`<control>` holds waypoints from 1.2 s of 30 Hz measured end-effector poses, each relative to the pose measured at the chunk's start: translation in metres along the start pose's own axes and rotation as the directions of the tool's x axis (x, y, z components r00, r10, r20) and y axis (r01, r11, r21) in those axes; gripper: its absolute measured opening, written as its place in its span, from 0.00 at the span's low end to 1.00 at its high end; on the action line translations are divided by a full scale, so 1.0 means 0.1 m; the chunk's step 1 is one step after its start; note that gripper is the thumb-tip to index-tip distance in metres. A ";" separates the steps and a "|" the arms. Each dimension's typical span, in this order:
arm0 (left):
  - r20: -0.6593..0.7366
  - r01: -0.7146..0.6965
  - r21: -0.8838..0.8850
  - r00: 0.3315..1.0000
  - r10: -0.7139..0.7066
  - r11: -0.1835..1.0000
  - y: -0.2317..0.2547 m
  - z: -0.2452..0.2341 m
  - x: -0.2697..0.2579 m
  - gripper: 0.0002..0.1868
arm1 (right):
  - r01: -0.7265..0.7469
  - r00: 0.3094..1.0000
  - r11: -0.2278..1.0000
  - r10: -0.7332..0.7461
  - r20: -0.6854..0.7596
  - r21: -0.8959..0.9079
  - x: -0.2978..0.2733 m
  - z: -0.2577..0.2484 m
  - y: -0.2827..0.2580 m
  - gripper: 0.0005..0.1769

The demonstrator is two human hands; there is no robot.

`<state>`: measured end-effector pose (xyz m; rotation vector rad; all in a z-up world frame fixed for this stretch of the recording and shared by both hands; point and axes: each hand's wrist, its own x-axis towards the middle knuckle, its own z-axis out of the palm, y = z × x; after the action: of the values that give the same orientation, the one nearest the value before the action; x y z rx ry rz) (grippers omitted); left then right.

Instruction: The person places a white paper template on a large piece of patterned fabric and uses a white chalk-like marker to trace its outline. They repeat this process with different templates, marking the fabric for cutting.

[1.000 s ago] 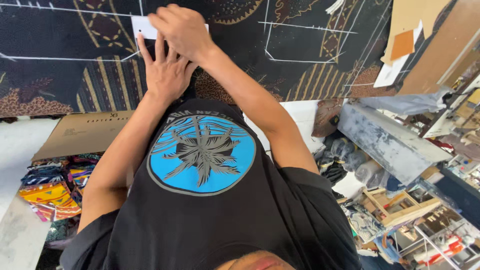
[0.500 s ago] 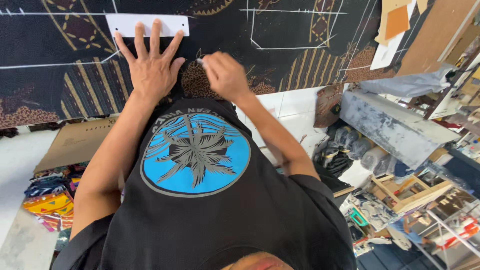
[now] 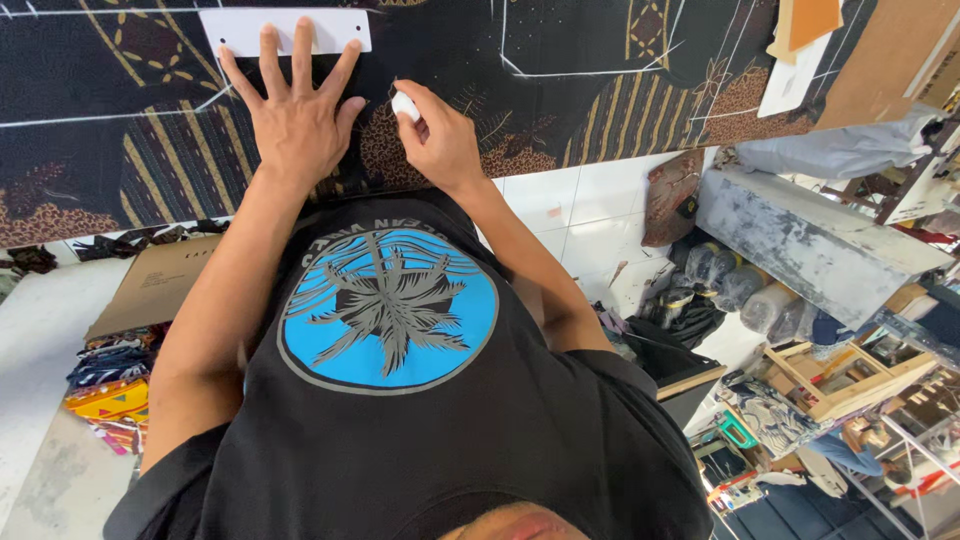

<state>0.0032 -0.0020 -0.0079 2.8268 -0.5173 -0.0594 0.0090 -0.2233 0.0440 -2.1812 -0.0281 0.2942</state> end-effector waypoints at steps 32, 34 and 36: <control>-0.028 0.019 -0.123 0.999 -0.022 0.992 -0.10 -0.16 0.10 0.23 | 0.139 0.990 0.974 -0.142 -0.003 -0.182 0.04 0.37 -0.18 0.20; 0.059 -0.038 -0.150 0.997 0.048 0.988 -0.30 -0.27 0.19 0.18 | 0.224 0.975 0.954 -0.222 0.031 -0.201 -0.08 0.36 -0.23 0.20; 0.133 -0.105 -0.107 0.984 0.119 0.989 -0.51 -0.36 0.29 0.16 | 0.279 0.960 0.934 -0.268 0.080 -0.225 -0.15 0.36 -0.27 0.21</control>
<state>0.0511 0.0423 0.0130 2.7041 -0.6831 -0.2546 -0.0107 -0.1805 0.0485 -2.3672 -0.4104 0.1909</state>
